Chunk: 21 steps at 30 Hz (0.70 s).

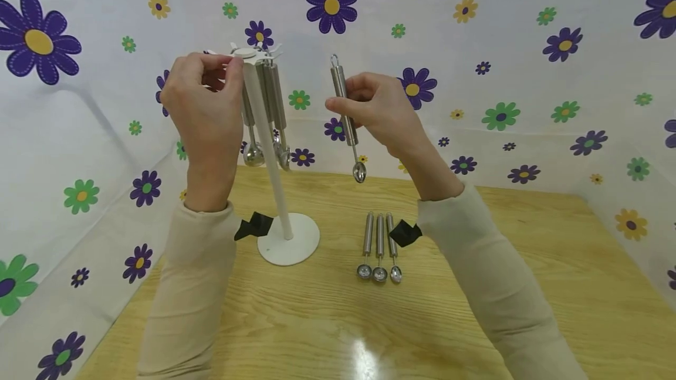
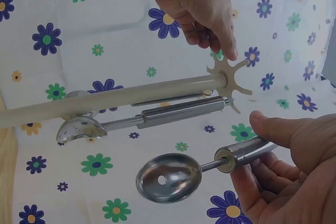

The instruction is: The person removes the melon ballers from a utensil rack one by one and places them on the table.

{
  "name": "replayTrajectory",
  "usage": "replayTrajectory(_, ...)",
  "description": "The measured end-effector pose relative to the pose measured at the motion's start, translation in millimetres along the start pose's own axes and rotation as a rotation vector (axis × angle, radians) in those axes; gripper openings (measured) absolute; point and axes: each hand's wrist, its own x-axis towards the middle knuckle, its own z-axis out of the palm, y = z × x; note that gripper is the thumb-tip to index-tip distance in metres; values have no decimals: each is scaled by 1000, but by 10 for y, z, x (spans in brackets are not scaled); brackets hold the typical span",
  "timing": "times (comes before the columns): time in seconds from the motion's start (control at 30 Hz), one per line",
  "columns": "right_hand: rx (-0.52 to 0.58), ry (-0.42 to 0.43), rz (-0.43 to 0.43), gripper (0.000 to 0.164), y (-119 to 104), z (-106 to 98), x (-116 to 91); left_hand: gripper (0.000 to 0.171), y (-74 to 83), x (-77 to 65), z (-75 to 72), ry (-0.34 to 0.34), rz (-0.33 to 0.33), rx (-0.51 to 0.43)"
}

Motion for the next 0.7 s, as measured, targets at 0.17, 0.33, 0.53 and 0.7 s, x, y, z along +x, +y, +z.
replayTrajectory(0.17,2,33,11,25,79,-96,-38,32,-27,3,-4,6,-9,-24)
replayTrajectory(0.33,4,66,43,28,153,-188,-70,30,-33,9,10,27,-6,-51)
replayTrajectory(0.53,-13,80,60,26,235,-238,-83,28,-27,12,31,40,-31,-89)
replayTrajectory(0.7,-27,80,68,26,288,-226,-87,27,-23,12,57,46,-49,-100)
